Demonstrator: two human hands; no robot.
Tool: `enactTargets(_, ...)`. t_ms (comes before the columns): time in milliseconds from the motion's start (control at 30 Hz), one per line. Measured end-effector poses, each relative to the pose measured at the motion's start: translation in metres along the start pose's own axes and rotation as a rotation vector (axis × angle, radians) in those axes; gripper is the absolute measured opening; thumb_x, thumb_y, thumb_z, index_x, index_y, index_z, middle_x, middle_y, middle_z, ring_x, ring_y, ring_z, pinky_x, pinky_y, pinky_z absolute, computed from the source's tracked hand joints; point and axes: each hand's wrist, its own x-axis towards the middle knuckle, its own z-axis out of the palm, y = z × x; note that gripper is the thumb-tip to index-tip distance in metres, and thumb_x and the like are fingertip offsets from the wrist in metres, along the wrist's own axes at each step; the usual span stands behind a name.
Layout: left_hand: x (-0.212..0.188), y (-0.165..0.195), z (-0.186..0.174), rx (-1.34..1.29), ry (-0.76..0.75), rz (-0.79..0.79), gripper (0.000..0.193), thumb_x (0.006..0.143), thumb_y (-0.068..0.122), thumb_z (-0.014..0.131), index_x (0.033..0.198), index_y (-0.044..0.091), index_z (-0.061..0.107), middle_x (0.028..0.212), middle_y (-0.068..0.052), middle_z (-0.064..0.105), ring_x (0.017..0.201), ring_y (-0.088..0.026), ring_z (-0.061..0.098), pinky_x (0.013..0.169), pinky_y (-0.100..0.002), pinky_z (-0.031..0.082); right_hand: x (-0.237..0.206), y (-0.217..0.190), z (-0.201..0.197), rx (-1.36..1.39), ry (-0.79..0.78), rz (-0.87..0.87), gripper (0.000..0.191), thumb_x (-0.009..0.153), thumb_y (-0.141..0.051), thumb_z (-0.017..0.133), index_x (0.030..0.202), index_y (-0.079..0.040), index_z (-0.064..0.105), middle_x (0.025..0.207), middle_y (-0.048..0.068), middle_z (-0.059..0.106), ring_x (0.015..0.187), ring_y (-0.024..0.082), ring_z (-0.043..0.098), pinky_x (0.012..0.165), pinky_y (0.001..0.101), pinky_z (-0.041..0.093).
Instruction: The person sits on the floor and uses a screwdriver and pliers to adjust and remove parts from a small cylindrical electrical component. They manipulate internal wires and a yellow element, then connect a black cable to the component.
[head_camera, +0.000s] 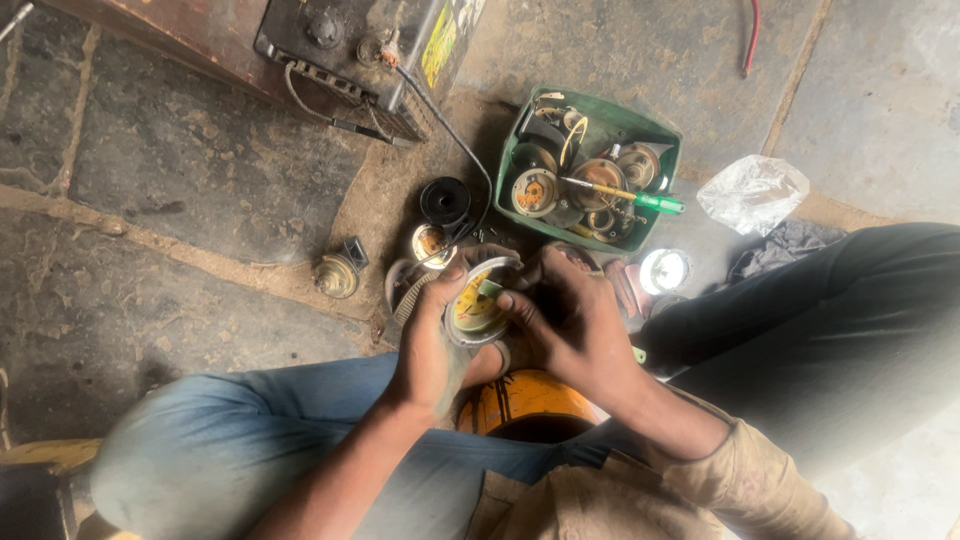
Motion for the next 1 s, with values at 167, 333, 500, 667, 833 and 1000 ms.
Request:
enactTargets(167,0.001,0.001,0.001,0.057,0.017,0.002,0.045,0.103,0.033,0.039,0.132,0.002,0.057,0.125,-0.013,0.066,0.116,-0.021,0.064,0.105,-0.039,0.050,-0.001,0.004,-0.002,0.083,-0.026,0.055,0.019,0.093,-0.011,0.076,0.092,0.000,0.061,0.081,0.006,0.066,0.077,0.008,0.058,0.068,0.0258,0.049)
enactTargets(333,0.001,-0.001,-0.002,0.104,0.016,0.008,0.047,0.102,0.034,0.039,0.133,0.002,0.056,0.127,-0.015,0.065,0.119,-0.023,0.064,0.106,-0.040,0.051,-0.001,0.007,-0.003,0.163,-0.052,0.103,0.015,0.093,-0.011,0.075,0.092,-0.002,0.063,0.083,0.002,0.065,0.079,0.006,0.059,0.069,0.0242,0.050)
enactTargets(500,0.001,-0.006,-0.006,0.239,-0.038,0.029,0.052,0.102,0.038,0.041,0.138,0.003,0.053,0.125,-0.014,0.064,0.114,-0.022,0.063,0.103,-0.039,0.051,-0.003,0.010,-0.001,0.280,-0.075,0.152,0.016,0.094,-0.011,0.074,0.092,-0.002,0.062,0.083,0.001,0.064,0.079,0.005,0.058,0.069,0.0239,0.049)
enactTargets(667,0.003,-0.009,-0.007,0.234,-0.030,-0.017,0.054,0.100,0.042,0.040,0.137,0.004,0.052,0.126,-0.012,0.066,0.116,-0.020,0.064,0.103,-0.038,0.052,0.000,0.010,0.001,0.221,-0.065,0.194,0.018,0.094,-0.011,0.075,0.091,-0.003,0.059,0.080,0.000,0.060,0.077,0.006,0.054,0.066,0.0238,0.046)
enactTargets(833,0.008,-0.001,-0.012,0.145,0.094,-0.020,0.054,0.100,0.042,0.042,0.134,0.003,0.056,0.123,-0.014,0.068,0.112,-0.021,0.067,0.099,-0.039,0.054,0.001,0.004,-0.004,0.134,0.018,0.046,0.012,0.097,-0.011,0.071,0.101,-0.004,0.062,0.090,0.004,0.072,0.078,0.012,0.069,0.070,0.0263,0.055)
enactTargets(1000,0.010,0.001,-0.015,-0.043,0.250,-0.069,0.054,0.097,0.041,0.048,0.131,0.001,0.060,0.124,-0.013,0.069,0.116,-0.021,0.066,0.104,-0.038,0.052,0.005,0.005,0.009,-0.401,0.158,-0.287,0.022,0.091,-0.012,0.077,0.108,-0.003,0.066,0.095,0.014,0.074,0.080,0.029,0.074,0.068,0.0361,0.056)
